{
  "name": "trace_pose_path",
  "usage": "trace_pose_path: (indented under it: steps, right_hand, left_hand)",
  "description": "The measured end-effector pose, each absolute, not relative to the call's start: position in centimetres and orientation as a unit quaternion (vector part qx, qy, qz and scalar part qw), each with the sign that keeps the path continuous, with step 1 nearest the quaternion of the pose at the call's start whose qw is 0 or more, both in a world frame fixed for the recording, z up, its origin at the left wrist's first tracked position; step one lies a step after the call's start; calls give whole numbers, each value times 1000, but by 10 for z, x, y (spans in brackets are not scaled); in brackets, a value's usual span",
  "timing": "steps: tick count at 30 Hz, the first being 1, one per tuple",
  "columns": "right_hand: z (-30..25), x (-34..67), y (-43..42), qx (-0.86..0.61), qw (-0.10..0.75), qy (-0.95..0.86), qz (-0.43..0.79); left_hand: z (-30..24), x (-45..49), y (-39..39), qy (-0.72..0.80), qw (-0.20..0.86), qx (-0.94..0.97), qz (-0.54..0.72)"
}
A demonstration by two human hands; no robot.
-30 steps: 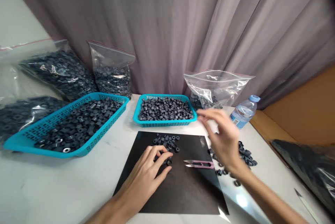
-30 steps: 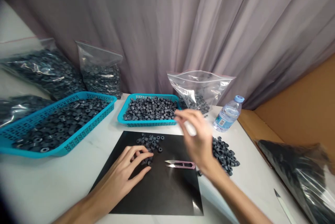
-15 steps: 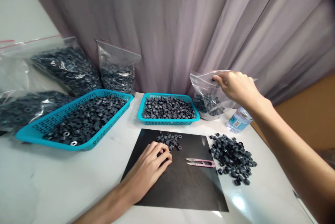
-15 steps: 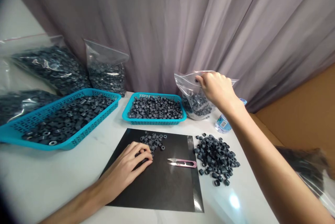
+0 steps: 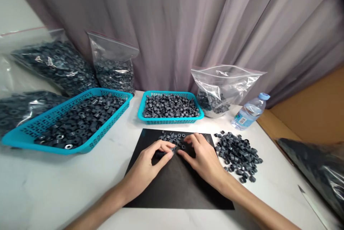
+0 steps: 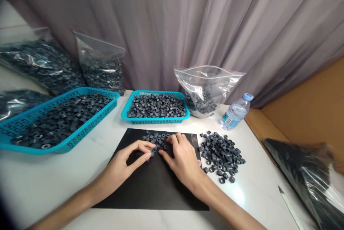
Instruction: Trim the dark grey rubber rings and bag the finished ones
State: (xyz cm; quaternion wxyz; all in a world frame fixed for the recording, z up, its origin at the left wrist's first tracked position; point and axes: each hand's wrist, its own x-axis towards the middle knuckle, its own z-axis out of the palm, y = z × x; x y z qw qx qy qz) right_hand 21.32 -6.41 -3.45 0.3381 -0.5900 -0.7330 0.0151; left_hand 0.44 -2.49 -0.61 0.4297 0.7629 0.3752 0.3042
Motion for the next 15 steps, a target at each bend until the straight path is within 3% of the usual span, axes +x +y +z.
trace_pose_path:
  steps: [10, 15]
  right_hand:
    - [-43, 209, -61, -604, 327, -725, 46]
    - [-43, 207, -73, -583, 388, -710, 82]
  left_hand:
    - [-12, 6, -35, 343, 339, 840, 250]
    - [-16, 7, -37, 362, 315, 831, 281]
